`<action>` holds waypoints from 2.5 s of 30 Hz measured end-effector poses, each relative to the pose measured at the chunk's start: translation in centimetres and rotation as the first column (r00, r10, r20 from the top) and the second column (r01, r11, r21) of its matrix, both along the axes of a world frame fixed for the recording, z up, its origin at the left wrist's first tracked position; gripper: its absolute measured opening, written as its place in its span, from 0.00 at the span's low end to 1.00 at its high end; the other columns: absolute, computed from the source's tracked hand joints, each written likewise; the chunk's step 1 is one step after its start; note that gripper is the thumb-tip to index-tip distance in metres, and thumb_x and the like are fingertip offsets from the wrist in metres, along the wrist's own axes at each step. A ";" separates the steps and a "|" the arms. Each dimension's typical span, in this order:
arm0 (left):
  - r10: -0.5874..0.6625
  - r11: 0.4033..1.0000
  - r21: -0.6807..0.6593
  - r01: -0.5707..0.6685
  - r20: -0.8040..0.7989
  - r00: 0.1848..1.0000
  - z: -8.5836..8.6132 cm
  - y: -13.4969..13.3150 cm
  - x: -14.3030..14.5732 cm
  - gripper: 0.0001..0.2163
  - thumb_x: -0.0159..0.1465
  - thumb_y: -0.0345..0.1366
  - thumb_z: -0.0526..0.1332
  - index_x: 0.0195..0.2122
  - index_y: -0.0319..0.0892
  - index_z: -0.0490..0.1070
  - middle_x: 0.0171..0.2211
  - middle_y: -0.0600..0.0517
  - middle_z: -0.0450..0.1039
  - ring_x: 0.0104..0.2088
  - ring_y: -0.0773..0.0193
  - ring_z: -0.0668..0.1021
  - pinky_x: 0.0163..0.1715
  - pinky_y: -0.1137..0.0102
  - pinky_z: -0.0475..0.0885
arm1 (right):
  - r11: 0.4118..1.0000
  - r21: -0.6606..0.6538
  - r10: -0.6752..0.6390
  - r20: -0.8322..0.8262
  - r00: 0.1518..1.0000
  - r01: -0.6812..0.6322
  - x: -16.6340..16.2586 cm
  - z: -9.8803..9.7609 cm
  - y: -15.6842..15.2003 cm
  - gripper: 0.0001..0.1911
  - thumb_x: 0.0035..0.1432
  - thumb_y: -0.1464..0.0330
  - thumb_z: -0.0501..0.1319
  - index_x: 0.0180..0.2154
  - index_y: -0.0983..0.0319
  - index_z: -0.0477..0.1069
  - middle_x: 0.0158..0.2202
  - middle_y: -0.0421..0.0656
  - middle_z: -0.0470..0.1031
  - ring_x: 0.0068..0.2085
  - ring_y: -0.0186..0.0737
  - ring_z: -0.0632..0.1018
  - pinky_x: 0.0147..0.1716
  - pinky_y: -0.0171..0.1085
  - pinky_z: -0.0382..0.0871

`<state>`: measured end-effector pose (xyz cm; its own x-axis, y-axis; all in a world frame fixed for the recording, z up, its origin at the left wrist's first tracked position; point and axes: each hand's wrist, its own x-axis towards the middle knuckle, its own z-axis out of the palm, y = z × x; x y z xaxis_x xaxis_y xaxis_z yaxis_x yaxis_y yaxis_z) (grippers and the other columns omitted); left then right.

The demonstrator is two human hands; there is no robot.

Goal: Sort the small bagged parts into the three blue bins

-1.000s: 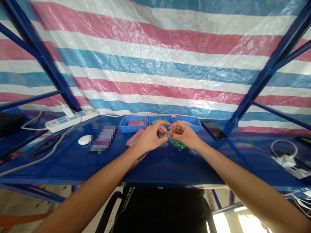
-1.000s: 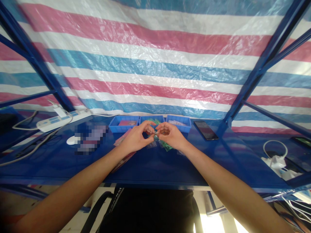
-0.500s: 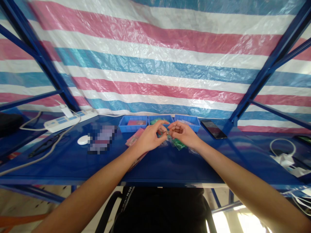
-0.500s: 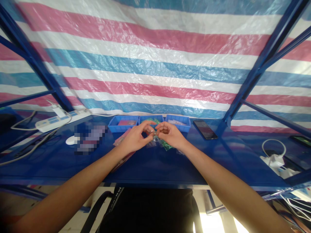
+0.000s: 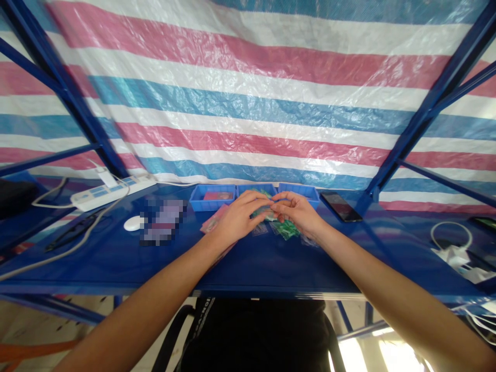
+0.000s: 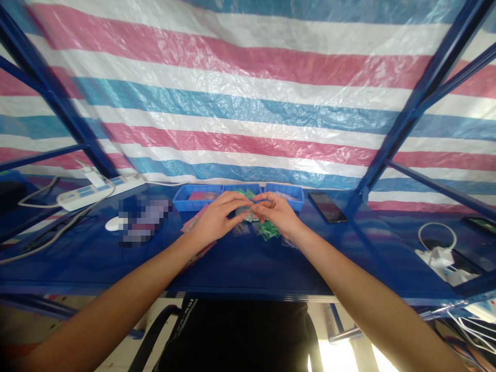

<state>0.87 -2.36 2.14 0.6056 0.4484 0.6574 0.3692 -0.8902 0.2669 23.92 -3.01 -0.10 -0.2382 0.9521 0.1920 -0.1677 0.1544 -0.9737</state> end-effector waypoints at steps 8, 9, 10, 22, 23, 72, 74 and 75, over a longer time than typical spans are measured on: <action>0.131 0.988 -0.096 -0.124 0.073 0.989 0.7 -0.4 0.0 0.11 0.75 0.41 0.62 0.53 0.45 0.81 0.49 0.47 0.84 0.49 0.55 0.83 0.57 0.59 0.75 | 0.996 0.076 -0.040 0.059 0.997 0.036 -0.1 0.6 -0.2 0.20 0.57 0.50 0.75 0.40 0.58 0.82 0.36 0.43 0.82 0.38 0.42 0.81 0.29 0.36 0.71; 0.141 0.984 -0.121 -0.132 0.072 0.987 0.7 -0.4 0.0 0.12 0.75 0.42 0.63 0.55 0.46 0.80 0.49 0.47 0.84 0.49 0.55 0.83 0.57 0.60 0.75 | 0.995 0.100 -0.034 0.068 0.997 0.027 -0.2 0.6 -0.3 0.20 0.56 0.51 0.76 0.41 0.58 0.82 0.35 0.43 0.82 0.38 0.42 0.81 0.30 0.36 0.72; 0.150 0.979 -0.151 -0.138 0.071 0.986 0.6 -0.5 0.0 0.14 0.74 0.42 0.63 0.57 0.46 0.79 0.49 0.48 0.84 0.48 0.55 0.83 0.57 0.60 0.76 | 0.993 0.120 -0.024 0.073 0.997 0.016 -0.2 0.7 -0.3 0.20 0.55 0.52 0.77 0.41 0.58 0.82 0.35 0.42 0.82 0.36 0.41 0.81 0.30 0.37 0.72; 0.041 0.995 -0.091 -0.037 0.041 0.998 0.8 -0.9 0.2 0.22 0.68 0.39 0.70 0.63 0.49 0.74 0.65 0.43 0.69 0.65 0.50 0.74 0.65 0.55 0.72 | 0.999 0.024 -0.028 -0.015 1.000 0.028 0.2 0.1 0.3 0.26 0.51 0.56 0.79 0.48 0.57 0.76 0.34 0.39 0.83 0.30 0.36 0.79 0.30 0.36 0.71; 0.036 0.997 -0.069 -0.033 0.040 0.999 0.7 -0.7 0.2 0.19 0.69 0.38 0.69 0.61 0.49 0.76 0.64 0.44 0.70 0.65 0.51 0.74 0.66 0.54 0.71 | 1.000 0.012 -0.027 -0.018 0.999 0.027 0.2 0.1 0.2 0.27 0.51 0.56 0.79 0.49 0.57 0.76 0.35 0.40 0.84 0.30 0.37 0.79 0.30 0.36 0.72; 0.192 0.944 -0.287 -0.162 0.082 0.978 0.8 -0.9 0.2 0.19 0.73 0.43 0.63 0.63 0.47 0.72 0.45 0.51 0.83 0.37 0.60 0.83 0.33 0.69 0.75 | 0.997 0.071 -0.003 0.124 0.992 -0.006 0.0 0.5 -0.3 0.23 0.54 0.49 0.76 0.40 0.59 0.80 0.27 0.38 0.79 0.26 0.34 0.75 0.27 0.35 0.70; 0.198 0.941 -0.295 -0.164 0.087 0.976 0.7 -0.8 0.2 0.22 0.73 0.42 0.62 0.66 0.47 0.68 0.46 0.51 0.83 0.38 0.59 0.83 0.33 0.68 0.75 | 0.996 0.082 -0.052 0.105 0.993 0.043 0.3 0.1 0.3 0.21 0.55 0.49 0.76 0.38 0.59 0.79 0.26 0.38 0.79 0.24 0.33 0.75 0.26 0.35 0.69; 0.202 0.942 -0.290 -0.168 0.091 0.975 0.7 -0.7 0.2 0.22 0.73 0.41 0.62 0.67 0.47 0.68 0.47 0.50 0.83 0.39 0.58 0.83 0.34 0.68 0.76 | 0.993 0.089 -0.084 0.100 0.992 0.075 0.5 0.0 0.6 0.21 0.56 0.50 0.75 0.38 0.59 0.79 0.26 0.37 0.79 0.24 0.33 0.74 0.26 0.34 0.69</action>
